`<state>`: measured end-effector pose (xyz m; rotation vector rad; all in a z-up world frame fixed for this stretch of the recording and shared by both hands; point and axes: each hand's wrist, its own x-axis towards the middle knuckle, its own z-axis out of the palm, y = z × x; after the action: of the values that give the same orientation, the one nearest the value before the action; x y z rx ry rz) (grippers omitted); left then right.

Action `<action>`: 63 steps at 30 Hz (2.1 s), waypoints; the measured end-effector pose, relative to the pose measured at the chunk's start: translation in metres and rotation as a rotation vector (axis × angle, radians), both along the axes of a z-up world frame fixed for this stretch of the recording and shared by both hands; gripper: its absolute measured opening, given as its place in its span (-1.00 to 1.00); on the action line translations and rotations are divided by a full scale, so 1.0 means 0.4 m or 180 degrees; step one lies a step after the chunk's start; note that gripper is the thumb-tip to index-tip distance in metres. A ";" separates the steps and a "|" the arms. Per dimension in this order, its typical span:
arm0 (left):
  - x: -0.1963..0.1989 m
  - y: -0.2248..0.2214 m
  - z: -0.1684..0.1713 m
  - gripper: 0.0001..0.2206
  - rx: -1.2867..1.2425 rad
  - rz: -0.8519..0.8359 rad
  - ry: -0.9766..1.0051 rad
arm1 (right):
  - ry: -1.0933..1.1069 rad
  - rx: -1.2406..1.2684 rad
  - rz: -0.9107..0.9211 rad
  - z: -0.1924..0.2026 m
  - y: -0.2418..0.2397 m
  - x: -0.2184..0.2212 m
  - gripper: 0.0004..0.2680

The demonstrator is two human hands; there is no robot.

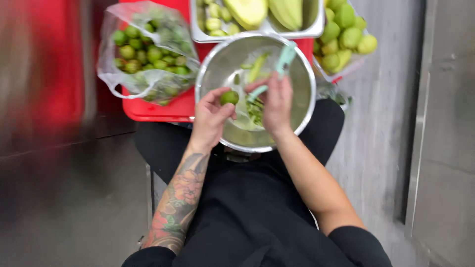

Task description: Peeling small green fruits using a hand peeler over a metal bowl.

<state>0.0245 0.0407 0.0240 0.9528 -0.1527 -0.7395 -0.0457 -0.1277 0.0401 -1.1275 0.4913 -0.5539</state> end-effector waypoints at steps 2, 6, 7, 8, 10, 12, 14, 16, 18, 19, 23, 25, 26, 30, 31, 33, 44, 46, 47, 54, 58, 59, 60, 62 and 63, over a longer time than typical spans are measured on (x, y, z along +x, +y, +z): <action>-0.057 -0.041 -0.003 -0.64 -0.0030 -0.0018 0.0063 | 0.0178 -0.0289 -0.0056 0.000 0.011 0.000 -0.79; -0.104 -0.071 -0.020 -0.65 0.0074 0.0085 -0.0055 | 0.0742 -0.1125 -0.0327 -0.006 0.011 0.006 -0.78; -0.104 -0.066 -0.029 -0.65 0.0096 0.0079 -0.0068 | 0.0732 -0.1101 -0.0332 -0.010 0.010 0.013 -0.78; -0.103 -0.063 -0.037 -0.65 0.0115 0.0085 -0.0102 | 0.0775 -0.0778 -0.0247 -0.013 0.008 0.021 -0.78; -0.113 -0.066 -0.044 -0.65 0.0126 0.0049 -0.0094 | 0.0862 -0.0459 -0.0198 -0.027 -0.002 0.019 -0.77; -0.101 -0.069 -0.034 -0.68 0.0437 0.0073 -0.0287 | 0.0947 -0.0049 -0.0057 -0.043 -0.007 0.034 -0.77; -0.097 -0.079 -0.041 -0.69 0.0496 0.0116 -0.0397 | 0.0893 0.0043 -0.0080 -0.073 -0.015 0.042 -0.77; -0.098 -0.081 -0.050 -0.69 0.0562 0.0156 -0.0518 | 0.0829 0.0144 -0.0105 -0.092 -0.015 0.050 -0.76; -0.102 -0.090 -0.062 -0.69 0.0632 0.0217 -0.0554 | 0.0982 0.0730 -0.0237 -0.097 -0.023 0.058 -0.77; -0.104 -0.094 -0.057 -0.69 0.0625 0.0199 -0.0556 | 0.0979 0.0728 -0.0255 -0.099 -0.026 0.055 -0.77; -0.105 -0.097 -0.077 -0.69 0.0566 0.0188 -0.0459 | 0.1031 0.0913 -0.0215 -0.125 -0.033 0.055 -0.76; -0.121 -0.092 -0.097 -0.70 0.0695 0.0170 -0.0470 | 0.1102 0.0953 -0.0199 -0.150 -0.046 0.051 -0.75; -0.131 -0.093 -0.103 -0.69 0.0469 0.0119 -0.0641 | 0.1259 0.1008 -0.0198 -0.165 -0.059 0.051 -0.76; -0.124 -0.098 -0.059 -0.64 0.0178 0.0067 -0.0292 | 0.0923 0.1084 -0.0461 -0.117 -0.074 0.046 -0.76; -0.115 -0.096 -0.068 -0.64 0.0176 0.0081 -0.0296 | 0.0920 0.1080 -0.0447 -0.095 -0.065 0.041 -0.76; -0.099 -0.095 -0.090 -0.61 0.0050 0.0092 -0.0032 | 0.0348 0.0788 -0.0426 -0.053 -0.052 0.027 -0.76; -0.109 -0.092 -0.133 -0.65 -0.0094 0.0015 -0.0118 | 0.1124 -0.0197 -0.0588 -0.101 -0.018 0.011 -0.73; -0.107 -0.092 -0.125 -0.66 -0.0083 -0.0052 -0.0156 | 0.1189 0.0120 -0.0546 -0.142 -0.053 0.020 -0.74; -0.104 -0.091 -0.108 -0.67 -0.0195 -0.0134 -0.0088 | 0.1160 0.0984 -0.0370 -0.157 -0.072 0.026 -0.78; -0.075 -0.083 -0.091 -0.64 -0.0350 -0.0051 0.0166 | 0.0577 0.0933 -0.0260 -0.035 -0.052 0.017 -0.78; -0.084 -0.086 -0.093 -0.65 -0.0347 -0.0235 0.0115 | 0.0689 -0.0168 -0.0387 -0.084 -0.034 0.008 -0.74; -0.084 -0.084 -0.096 -0.64 -0.0356 -0.0263 0.0101 | 0.0700 -0.0041 -0.0319 -0.077 -0.035 0.011 -0.75; -0.083 -0.081 -0.100 -0.63 -0.0366 -0.0290 0.0088 | 0.0711 0.0086 -0.0251 -0.070 -0.034 0.014 -0.75; -0.089 -0.086 -0.086 -0.59 -0.0303 -0.0228 0.0094 | 0.0762 -0.0224 -0.0380 -0.052 -0.017 0.013 -0.75; -0.094 -0.094 -0.080 -0.55 -0.0261 -0.0182 0.0108 | 0.0818 -0.0552 -0.0530 -0.042 -0.013 0.011 -0.75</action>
<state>-0.0131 0.0032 -0.0080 0.8604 -0.1800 -0.7957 -0.0414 -0.1328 0.0231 -1.3396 0.7761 -0.6077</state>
